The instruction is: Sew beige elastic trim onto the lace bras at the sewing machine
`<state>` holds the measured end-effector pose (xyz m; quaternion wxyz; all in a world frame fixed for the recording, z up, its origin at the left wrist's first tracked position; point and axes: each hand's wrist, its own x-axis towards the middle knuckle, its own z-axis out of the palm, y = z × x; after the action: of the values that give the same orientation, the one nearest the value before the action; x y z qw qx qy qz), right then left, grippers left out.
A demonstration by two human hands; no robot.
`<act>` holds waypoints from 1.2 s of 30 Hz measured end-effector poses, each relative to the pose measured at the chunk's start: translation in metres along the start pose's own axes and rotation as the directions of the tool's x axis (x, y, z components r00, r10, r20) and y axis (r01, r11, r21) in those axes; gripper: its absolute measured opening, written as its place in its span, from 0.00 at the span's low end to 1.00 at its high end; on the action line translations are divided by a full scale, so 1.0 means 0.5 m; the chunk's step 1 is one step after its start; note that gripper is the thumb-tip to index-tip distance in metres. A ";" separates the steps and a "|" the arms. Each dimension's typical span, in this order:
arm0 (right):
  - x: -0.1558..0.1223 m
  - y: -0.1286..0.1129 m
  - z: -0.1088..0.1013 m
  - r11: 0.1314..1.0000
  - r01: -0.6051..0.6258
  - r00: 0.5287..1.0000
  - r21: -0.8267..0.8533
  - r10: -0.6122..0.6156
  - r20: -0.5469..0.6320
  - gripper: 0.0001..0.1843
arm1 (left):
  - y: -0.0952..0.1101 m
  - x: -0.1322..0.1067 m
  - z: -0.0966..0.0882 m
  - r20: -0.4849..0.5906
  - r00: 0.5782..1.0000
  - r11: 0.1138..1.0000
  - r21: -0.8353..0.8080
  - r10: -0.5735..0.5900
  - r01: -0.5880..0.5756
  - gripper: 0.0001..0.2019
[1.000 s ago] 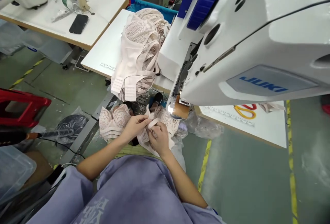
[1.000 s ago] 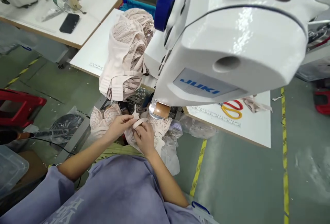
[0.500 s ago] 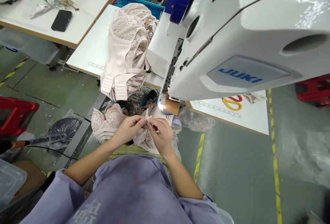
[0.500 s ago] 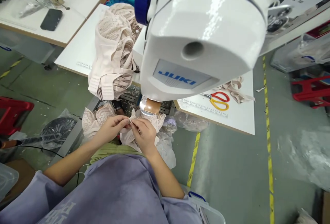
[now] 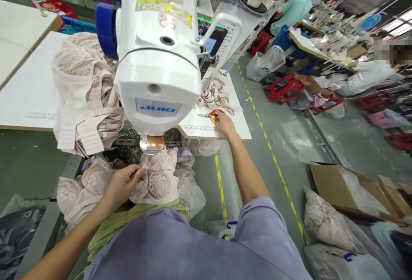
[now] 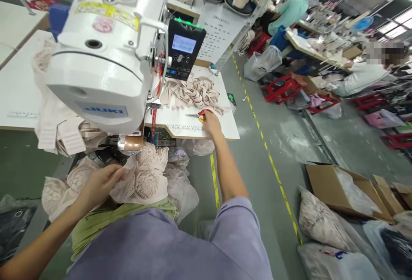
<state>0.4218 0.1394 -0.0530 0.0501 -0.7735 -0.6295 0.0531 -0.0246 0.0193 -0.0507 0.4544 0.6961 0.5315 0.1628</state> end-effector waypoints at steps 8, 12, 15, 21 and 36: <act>-0.125 0.046 0.009 0.984 0.174 0.970 -0.027 -0.167 0.174 0.23 | 0.026 -0.002 -0.005 0.065 0.984 0.876 -0.449 -0.166 0.178 0.18; -0.324 -0.032 0.041 0.954 0.156 0.983 0.256 -0.175 0.052 0.23 | 0.029 -0.008 -0.010 0.159 0.963 0.716 -0.645 -0.219 0.269 0.18; -0.453 -0.145 0.047 0.859 0.335 0.924 0.388 -0.380 0.042 0.23 | 0.025 -0.010 -0.010 0.183 0.956 0.646 -0.706 -0.229 0.290 0.17; -0.498 -0.312 0.067 0.793 0.438 0.894 0.424 -0.433 -0.113 0.20 | 0.028 -0.017 -0.016 0.153 0.973 0.762 -0.604 -0.174 0.232 0.19; -0.503 -0.314 0.112 0.606 0.268 0.942 0.749 -0.329 -0.070 0.20 | 0.052 -0.020 -0.037 0.080 0.994 0.917 -0.385 -0.081 0.105 0.17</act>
<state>0.2110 -0.0746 -0.0807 0.3481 -0.5651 -0.6727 0.3271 -0.0262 0.0186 -0.0175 0.6069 0.5709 0.5067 0.2213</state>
